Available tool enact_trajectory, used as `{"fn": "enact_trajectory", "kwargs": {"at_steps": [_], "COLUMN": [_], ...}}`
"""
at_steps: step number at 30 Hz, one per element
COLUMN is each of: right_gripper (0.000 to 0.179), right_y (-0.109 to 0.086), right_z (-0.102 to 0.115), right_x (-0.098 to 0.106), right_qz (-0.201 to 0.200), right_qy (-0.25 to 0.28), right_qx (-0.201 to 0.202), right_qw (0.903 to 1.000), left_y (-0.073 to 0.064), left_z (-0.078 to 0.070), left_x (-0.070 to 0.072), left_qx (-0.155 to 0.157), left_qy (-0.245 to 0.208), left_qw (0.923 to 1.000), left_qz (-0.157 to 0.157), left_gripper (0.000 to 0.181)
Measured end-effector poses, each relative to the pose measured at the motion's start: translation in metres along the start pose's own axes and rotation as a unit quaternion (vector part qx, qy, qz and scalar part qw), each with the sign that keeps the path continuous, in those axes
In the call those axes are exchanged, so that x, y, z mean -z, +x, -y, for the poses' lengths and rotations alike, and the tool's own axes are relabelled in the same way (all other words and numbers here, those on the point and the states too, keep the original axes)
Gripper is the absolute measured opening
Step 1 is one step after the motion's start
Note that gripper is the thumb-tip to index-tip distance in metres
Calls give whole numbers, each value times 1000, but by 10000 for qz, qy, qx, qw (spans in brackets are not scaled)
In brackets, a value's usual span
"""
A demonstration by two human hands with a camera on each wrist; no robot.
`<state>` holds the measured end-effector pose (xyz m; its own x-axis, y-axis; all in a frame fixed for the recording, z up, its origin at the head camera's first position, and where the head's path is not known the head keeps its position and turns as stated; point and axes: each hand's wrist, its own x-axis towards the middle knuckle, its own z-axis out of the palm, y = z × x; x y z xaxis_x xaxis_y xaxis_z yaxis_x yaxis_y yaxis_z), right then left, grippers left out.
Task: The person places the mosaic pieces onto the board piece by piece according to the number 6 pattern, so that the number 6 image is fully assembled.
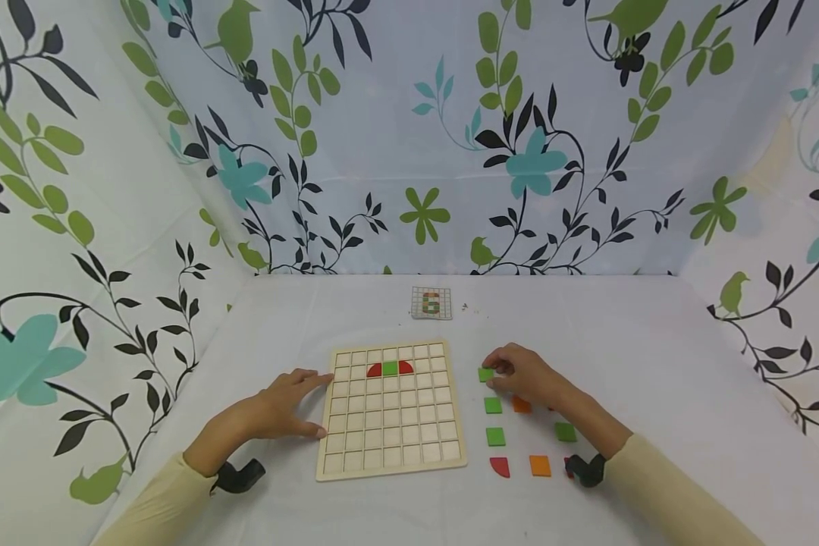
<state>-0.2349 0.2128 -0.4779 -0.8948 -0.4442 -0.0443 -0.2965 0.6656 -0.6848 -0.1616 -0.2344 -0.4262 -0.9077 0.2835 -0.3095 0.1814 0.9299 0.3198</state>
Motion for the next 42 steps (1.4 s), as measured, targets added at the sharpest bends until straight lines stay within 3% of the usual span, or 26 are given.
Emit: {"fn": "enact_trajectory", "kwargs": {"at_steps": [17, 28, 36, 42], "right_gripper": [25, 24, 24, 24], "right_y": [19, 34, 49, 54], "right_z": [16, 51, 82, 102], "right_x": [-7, -27, -43, -55], "right_qz": [39, -48, 212, 358], "right_qy": [-52, 118, 298, 299], "right_qx": [147, 556, 665, 1107], "right_qw": [9999, 9984, 9971, 9928], "left_y": [4, 3, 2, 0], "left_z": [1, 0, -1, 0], "left_x": [0, 1, 1, 0], "left_qx": [40, 53, 30, -19], "left_qy": [53, 41, 19, -76], "left_qw": [10000, 10000, 10000, 10000], "left_qz": [62, 28, -6, -6], "left_gripper": [96, 97, 96, 96]}}
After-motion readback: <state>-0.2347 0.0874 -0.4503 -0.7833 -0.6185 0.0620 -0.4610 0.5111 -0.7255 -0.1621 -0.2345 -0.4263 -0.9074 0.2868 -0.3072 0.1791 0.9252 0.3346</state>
